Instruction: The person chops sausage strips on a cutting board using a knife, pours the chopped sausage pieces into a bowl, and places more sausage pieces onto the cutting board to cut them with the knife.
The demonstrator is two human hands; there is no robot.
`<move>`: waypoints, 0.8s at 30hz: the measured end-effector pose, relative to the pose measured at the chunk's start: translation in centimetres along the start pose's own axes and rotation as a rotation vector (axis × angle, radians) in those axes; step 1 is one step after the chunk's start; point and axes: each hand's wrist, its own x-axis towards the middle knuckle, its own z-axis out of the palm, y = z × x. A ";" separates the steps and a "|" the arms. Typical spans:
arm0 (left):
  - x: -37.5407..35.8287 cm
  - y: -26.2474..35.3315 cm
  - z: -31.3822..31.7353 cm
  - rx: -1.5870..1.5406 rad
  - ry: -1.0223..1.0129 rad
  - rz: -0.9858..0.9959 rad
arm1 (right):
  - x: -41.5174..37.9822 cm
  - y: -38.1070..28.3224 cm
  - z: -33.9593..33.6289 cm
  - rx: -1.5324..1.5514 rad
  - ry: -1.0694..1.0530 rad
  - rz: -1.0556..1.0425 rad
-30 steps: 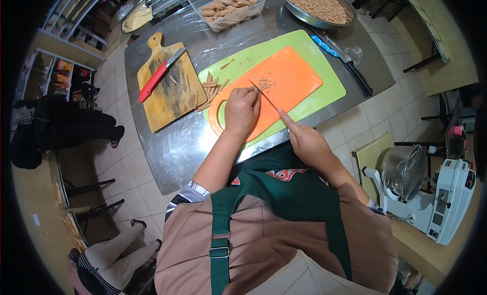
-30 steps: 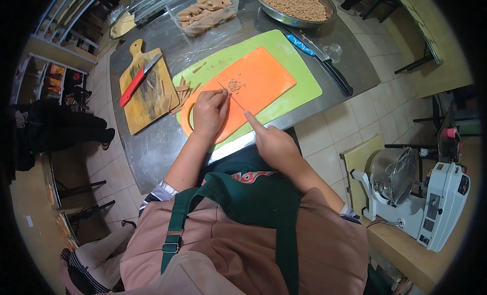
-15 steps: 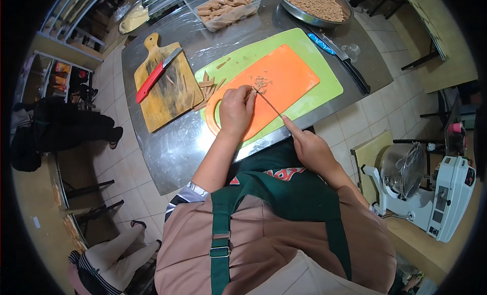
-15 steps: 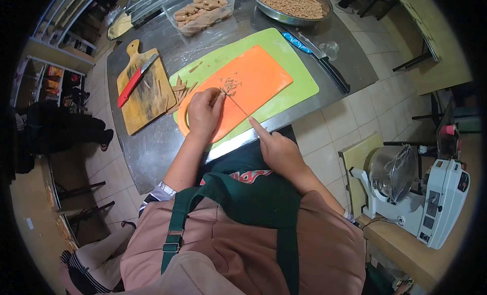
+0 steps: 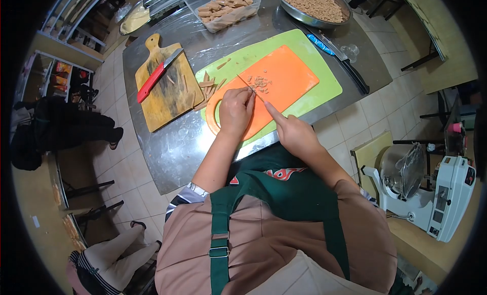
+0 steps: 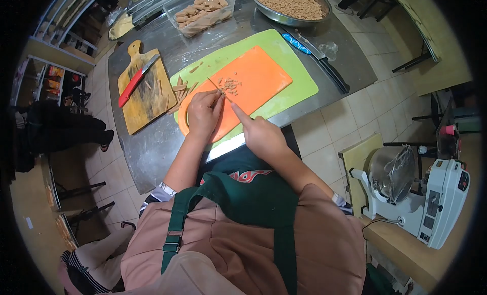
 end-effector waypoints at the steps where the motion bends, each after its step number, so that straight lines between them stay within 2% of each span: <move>1: 0.0 0.0 0.0 0.007 0.002 0.011 | 0.2 -0.1 0.2 -0.004 0.000 0.001; 5: 0.0 0.2 -0.2 0.018 0.004 0.016 | -1.6 0.5 -0.3 -0.022 -0.014 -0.004; 7: 0.0 0.4 -0.3 0.047 -0.067 -0.023 | -3.1 1.1 -0.4 0.016 0.024 0.002; 13: -0.4 -0.1 -0.2 0.020 -0.013 0.050 | -4.6 1.4 -0.6 0.062 0.152 -0.051; 17: -0.5 -0.1 -0.2 0.016 -0.015 0.054 | -4.3 0.7 -1.4 0.063 0.152 -0.068; 19: -0.4 0.0 -0.2 0.025 -0.008 0.062 | -3.6 0.1 -1.6 0.041 -0.017 0.000; 24: -0.5 0.2 -0.2 0.043 0.003 0.049 | -0.4 0.1 0.4 0.044 -0.036 -0.004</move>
